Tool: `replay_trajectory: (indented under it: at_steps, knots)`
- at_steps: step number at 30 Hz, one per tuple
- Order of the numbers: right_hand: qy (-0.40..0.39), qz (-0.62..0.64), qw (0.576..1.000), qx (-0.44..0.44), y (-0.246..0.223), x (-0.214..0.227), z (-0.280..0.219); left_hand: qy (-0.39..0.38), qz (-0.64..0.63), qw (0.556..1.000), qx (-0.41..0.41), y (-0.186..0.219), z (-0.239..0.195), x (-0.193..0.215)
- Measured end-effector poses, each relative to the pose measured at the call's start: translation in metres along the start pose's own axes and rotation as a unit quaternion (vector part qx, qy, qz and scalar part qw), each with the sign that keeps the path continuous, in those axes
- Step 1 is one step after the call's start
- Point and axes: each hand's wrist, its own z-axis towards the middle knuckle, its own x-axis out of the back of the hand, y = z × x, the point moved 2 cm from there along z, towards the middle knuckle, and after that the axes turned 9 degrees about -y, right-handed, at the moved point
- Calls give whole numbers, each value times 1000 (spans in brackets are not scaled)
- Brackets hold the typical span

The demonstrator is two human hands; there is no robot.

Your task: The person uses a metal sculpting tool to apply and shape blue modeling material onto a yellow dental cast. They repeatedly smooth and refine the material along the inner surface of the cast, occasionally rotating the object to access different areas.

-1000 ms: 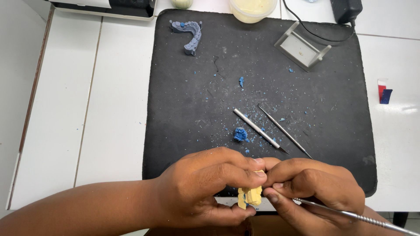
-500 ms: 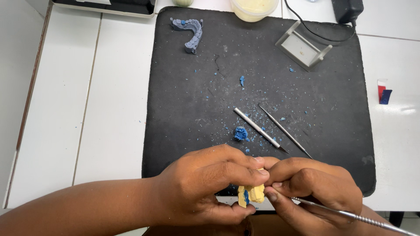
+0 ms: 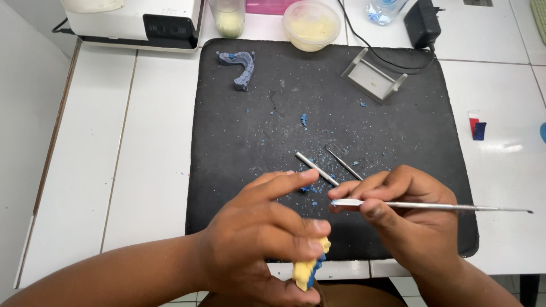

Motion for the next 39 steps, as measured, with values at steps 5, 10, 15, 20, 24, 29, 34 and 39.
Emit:
replay_trajectory:
  at_steps: [5, 10, 15, 20, 24, 29, 34, 39]
  knots:
    - [-37, -94, 994, 28, 8, 0, 5, -121, 174, 976, -56, 6, -4, -10]
    - [-20, -73, 997, 33, 1, -3, 8, -147, 240, 959, -26, -3, -2, -14]
    - [13, -41, 999, 31, 2, 2, 11, -138, 200, 969, 43, -11, 2, -6]
    - [14, 16, 999, 32, 9, 4, 13, -78, 133, 988, 30, -8, 1, 0]
    - [27, 11, 1000, -8, 20, 5, 13, -109, 178, 975, -73, -1, 0, -1]
    - [10, 99, 995, -20, 23, 5, 10, -139, 269, 953, 7, -9, 4, -12]
    - [-23, 50, 994, 97, 8, 4, 5, -26, 48, 993, 101, -20, -5, -4]
    - [-27, -63, 993, 92, 3, -5, -4, 60, -64, 990, 114, -15, -12, -7]
